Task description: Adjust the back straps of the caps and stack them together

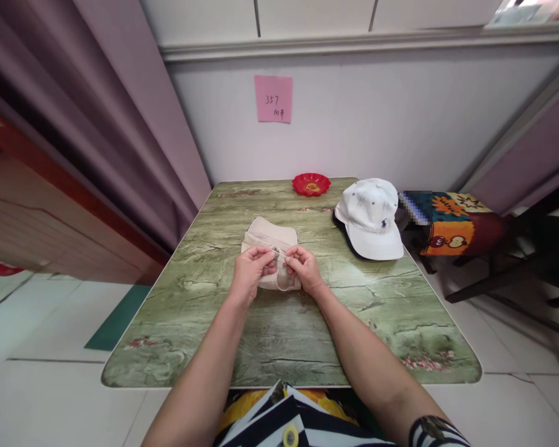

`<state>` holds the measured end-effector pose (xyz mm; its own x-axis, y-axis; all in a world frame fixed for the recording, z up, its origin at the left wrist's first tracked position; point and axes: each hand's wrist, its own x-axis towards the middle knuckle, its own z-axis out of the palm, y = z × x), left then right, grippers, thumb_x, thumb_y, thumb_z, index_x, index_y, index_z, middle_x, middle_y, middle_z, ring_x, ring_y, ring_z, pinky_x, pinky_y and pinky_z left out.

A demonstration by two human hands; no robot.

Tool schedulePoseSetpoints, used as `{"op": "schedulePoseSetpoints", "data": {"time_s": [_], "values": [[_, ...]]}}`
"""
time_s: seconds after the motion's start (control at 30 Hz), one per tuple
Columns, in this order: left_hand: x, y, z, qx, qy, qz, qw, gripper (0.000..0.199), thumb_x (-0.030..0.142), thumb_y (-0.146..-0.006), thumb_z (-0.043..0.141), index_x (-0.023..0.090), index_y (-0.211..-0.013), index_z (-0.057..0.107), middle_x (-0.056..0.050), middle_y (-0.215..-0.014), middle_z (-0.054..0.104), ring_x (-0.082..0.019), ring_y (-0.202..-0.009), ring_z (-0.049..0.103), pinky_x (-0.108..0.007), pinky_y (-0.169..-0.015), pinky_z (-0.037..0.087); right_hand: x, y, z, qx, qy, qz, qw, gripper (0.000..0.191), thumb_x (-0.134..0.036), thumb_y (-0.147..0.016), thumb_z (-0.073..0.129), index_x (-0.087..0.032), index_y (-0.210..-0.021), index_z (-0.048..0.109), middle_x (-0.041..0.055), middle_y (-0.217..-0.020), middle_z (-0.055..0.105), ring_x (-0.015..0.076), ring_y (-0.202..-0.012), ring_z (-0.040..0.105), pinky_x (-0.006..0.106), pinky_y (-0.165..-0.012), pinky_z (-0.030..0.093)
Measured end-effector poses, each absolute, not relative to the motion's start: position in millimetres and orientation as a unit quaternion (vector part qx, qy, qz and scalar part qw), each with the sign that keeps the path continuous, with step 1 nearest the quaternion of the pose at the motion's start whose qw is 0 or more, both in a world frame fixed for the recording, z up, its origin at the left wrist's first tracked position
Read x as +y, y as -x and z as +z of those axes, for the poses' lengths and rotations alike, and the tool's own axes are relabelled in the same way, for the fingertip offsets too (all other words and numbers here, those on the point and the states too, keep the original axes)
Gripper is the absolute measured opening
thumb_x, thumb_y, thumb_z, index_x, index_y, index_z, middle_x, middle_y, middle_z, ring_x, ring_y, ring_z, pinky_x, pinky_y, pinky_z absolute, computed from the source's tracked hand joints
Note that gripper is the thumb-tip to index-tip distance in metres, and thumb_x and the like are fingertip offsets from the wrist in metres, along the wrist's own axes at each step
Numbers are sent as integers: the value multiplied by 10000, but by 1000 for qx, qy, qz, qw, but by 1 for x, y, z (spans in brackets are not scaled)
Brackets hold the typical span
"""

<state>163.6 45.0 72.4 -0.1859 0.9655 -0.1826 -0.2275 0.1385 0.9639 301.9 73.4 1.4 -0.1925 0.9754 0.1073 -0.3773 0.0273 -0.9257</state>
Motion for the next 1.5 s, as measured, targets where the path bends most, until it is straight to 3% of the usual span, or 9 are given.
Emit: {"op": "schedulePoseSetpoints", "data": {"time_s": [0.27,0.43,0.6,0.97,1.5], "values": [[46,-166,68,542,-367,533,536,435,348,-488,895,105,-789,695,-17,-671,675,-93,-524,603,-209,-538,512,74,-299,3,-471,330,607,549,324,-442,-685,755,-193,-782,572,-54,-532,580,82,-401,471,200,-400,401],[47,-161,70,532,-360,558,525,397,343,-496,895,118,-718,655,5,-650,646,-89,-540,595,-208,-555,508,72,-302,3,-465,305,634,537,328,-494,-762,682,-198,-868,585,-18,-637,659,101,-435,514,236,-457,446],[49,-152,76,534,-357,562,521,378,317,-510,890,120,-732,655,11,-635,640,-86,-538,586,-209,-568,502,71,-307,4,-498,258,647,516,262,-425,-768,693,-181,-795,601,-4,-622,672,110,-458,534,239,-495,444],[48,-145,76,518,-360,545,552,396,364,-546,874,110,-790,694,-20,-698,674,-100,-561,605,-235,-603,525,76,-304,-4,-507,316,627,501,323,-486,-729,716,-180,-761,617,-95,-436,416,58,-379,309,199,-403,240],[46,-153,76,516,-381,528,556,389,388,-548,872,118,-711,643,-2,-654,642,-95,-549,594,-226,-584,522,72,-306,3,-514,306,621,507,349,-512,-753,701,-182,-725,590,-66,-486,505,71,-411,396,205,-434,329]]}}
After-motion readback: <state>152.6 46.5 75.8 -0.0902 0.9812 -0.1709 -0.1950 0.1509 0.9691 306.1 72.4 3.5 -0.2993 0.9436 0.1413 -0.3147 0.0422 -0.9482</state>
